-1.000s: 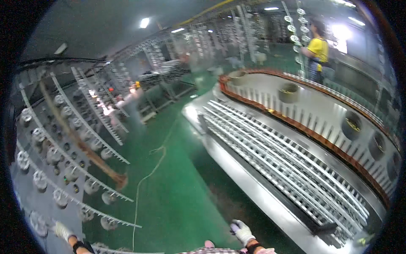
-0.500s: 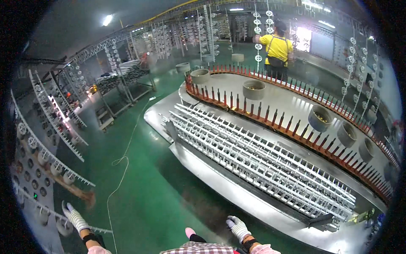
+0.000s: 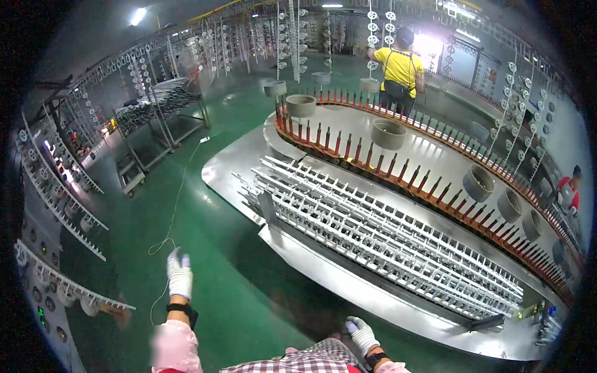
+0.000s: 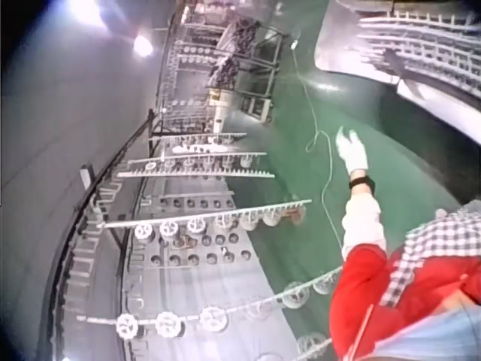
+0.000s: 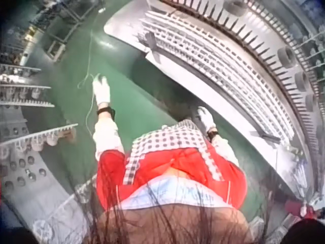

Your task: The worker is sorting small components from a conveyor and loading them onto hanging industrial racks.

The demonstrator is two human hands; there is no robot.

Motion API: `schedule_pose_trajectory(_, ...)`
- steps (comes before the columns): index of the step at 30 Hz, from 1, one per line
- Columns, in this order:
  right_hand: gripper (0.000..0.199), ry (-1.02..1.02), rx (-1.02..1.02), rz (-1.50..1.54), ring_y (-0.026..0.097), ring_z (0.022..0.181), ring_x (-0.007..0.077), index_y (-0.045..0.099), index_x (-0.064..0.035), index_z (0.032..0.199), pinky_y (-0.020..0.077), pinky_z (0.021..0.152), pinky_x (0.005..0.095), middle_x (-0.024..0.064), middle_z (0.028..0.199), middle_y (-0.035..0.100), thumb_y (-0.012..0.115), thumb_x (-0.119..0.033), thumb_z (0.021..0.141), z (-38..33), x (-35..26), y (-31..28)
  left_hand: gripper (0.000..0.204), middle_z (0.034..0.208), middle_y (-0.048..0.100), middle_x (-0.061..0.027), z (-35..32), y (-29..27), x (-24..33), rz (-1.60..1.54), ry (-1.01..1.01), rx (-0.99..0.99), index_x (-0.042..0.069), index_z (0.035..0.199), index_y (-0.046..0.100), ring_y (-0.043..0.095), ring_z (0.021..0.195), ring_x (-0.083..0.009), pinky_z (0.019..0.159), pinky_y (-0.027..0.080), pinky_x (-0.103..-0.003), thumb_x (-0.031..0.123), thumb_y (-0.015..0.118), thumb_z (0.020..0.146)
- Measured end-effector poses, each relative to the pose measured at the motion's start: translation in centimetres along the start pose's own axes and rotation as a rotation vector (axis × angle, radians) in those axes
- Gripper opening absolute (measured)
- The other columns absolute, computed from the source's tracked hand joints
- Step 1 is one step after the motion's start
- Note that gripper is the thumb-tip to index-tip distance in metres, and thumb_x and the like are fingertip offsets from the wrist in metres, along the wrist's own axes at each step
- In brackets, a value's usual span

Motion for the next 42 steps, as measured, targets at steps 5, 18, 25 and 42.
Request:
schedule_pose_trajectory(5, 0.032, 0.166, 0.022, 0.148, 0.056, 0.072, 0.0143, 0.051, -0.0009, 0.108, 0.0475, 0.063, 0.0272, 0.0087, 0.087, 0.058, 0.051, -0.021, 0.084, 1.9, -3.8, 1.2, 0.032, 0.108, 0.051, -0.0146, 6.2, 7.8, 2.0, 0.151, 0.230, -0.175, 0.008, 0.107, 0.049, 0.047, 0.100, -0.0316, 0.087, 0.037, -0.040, 0.015, 0.055, 0.076)
schedule_pose_trajectory(18, 0.038, -0.015, -0.274, -0.011, 0.055, 0.082, 0.0139, 0.051, -0.0029, 0.110, 0.0453, 0.075, 0.0271, 0.0071, 0.096, 0.058, 0.049, -0.032, 0.085, 21.0, -14.2, 6.7, 0.043, 0.113, 0.048, -0.0096, 20.3, 27.8, 6.3, 0.391, 0.664, -0.521, 0.011, 0.109, 0.049, 0.041, 0.107, -0.0309, 0.089, 0.032, -0.042, 0.022, 0.059, 0.068)
schedule_pose_trajectory(25, 0.040, 0.146, -0.148, 0.125, 0.055, 0.080, 0.0133, 0.049, -0.0045, 0.114, 0.0449, 0.073, 0.0276, 0.0062, 0.097, 0.057, 0.048, -0.032, 0.086, 23.9, -16.1, 7.7, 0.055, 0.123, 0.040, -0.0099, 23.3, 34.8, 5.5, 0.443, 0.680, -0.699, 0.011, 0.118, 0.042, 0.034, 0.115, -0.0311, 0.094, 0.025, -0.048, 0.028, 0.061, 0.070)
schedule_pose_trajectory(42, 0.041, 0.298, 0.450, 0.349, 0.056, 0.079, 0.0148, 0.051, -0.0084, 0.113, 0.0450, 0.072, 0.0279, 0.0059, 0.098, 0.058, 0.049, -0.037, 0.083, 14.3, -16.0, 15.4, 0.058, 0.124, 0.037, -0.0235, 26.2, 33.5, 7.5, 0.705, 1.341, -0.669, 0.002, 0.118, 0.040, 0.032, 0.119, -0.0349, 0.099, 0.024, -0.045, 0.043, 0.047, 0.078)
Point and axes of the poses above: each hand's wrist, its own z-axis towards the middle knuckle, its own y-axis out of the palm, x = y × z, the point moved 4 cm from there along z, towards the middle knuckle
